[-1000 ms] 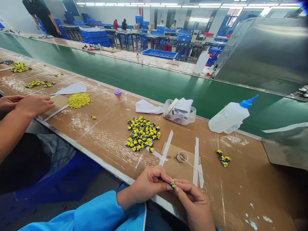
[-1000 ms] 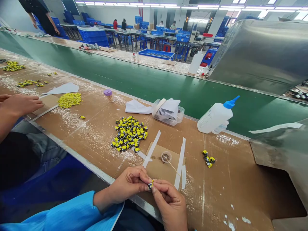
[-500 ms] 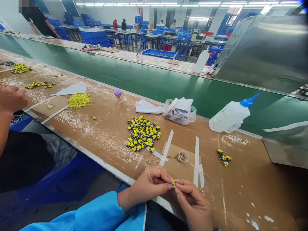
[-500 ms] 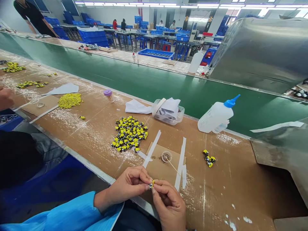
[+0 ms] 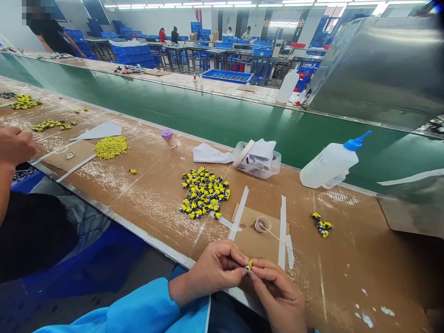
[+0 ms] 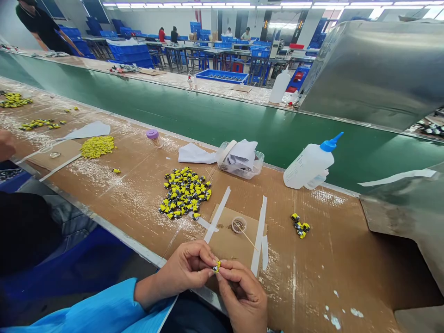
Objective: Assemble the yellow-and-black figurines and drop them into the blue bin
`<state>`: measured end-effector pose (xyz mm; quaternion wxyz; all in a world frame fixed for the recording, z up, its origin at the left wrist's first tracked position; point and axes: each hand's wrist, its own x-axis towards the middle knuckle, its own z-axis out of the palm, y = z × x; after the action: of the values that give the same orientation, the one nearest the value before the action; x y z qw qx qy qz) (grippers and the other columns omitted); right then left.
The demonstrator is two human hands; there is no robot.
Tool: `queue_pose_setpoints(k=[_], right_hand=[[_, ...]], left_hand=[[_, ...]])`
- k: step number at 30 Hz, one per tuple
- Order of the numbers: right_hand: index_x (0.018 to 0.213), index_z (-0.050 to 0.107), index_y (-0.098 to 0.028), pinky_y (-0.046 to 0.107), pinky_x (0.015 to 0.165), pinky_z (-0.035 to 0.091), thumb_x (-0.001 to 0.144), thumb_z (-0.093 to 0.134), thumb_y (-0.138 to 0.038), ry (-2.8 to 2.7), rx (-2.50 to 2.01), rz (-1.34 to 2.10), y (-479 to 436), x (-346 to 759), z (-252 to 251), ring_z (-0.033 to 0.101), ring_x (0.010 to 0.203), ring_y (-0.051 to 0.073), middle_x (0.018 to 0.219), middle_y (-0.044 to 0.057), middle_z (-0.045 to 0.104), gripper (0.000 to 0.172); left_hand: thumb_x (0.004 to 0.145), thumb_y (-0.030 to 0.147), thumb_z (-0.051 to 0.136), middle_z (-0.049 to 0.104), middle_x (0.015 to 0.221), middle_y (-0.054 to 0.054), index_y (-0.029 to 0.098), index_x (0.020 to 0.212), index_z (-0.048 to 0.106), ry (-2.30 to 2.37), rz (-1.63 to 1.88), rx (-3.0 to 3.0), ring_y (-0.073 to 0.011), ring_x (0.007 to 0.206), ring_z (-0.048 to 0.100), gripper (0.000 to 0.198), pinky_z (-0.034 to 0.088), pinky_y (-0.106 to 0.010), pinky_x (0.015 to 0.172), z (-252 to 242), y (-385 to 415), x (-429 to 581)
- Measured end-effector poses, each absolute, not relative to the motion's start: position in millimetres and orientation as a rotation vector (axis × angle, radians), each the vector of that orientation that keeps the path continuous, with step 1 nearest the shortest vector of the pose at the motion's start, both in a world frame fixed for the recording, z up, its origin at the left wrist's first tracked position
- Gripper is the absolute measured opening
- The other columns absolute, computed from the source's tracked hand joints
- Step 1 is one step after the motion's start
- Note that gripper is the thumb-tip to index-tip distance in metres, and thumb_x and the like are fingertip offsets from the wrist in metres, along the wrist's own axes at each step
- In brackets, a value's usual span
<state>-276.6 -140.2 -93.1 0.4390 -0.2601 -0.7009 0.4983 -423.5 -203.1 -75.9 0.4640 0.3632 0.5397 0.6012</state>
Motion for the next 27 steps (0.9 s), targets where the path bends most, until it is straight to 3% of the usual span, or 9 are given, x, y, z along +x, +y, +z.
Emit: queue_pose_setpoints(k=[19, 27], right_hand=[[0.078, 0.07, -0.02, 0.02, 0.07, 0.057, 0.071, 0.066, -0.007, -1.73, -0.719, 1.248, -144.1, -277.8, -97.2, 0.069, 0.078, 0.016, 0.085, 0.008, 0.07, 0.015], [0.073, 0.067, -0.019, 0.024, 0.067, 0.058, 0.07, 0.068, -0.011, -1.567, -0.796, 1.418, -147.6, -277.9, -101.3, 0.068, 0.078, 0.017, 0.086, 0.007, 0.066, 0.009]], left_hand=[[0.062, 0.006, 0.062, 0.06, 0.072, -0.004, 0.012, 0.065, 0.059, 1.408, 1.498, 0.956, -0.0141, 0.068, 0.064, 0.008, 0.053, -0.025, 0.064, -79.4, -203.3, -421.5], [0.062, 0.006, 0.062, 0.06, 0.074, -0.004, 0.013, 0.068, 0.059, 1.39, 1.497, 0.909, -0.0133, 0.07, 0.063, 0.009, 0.052, -0.025, 0.065, -78.1, -202.5, -421.7]])
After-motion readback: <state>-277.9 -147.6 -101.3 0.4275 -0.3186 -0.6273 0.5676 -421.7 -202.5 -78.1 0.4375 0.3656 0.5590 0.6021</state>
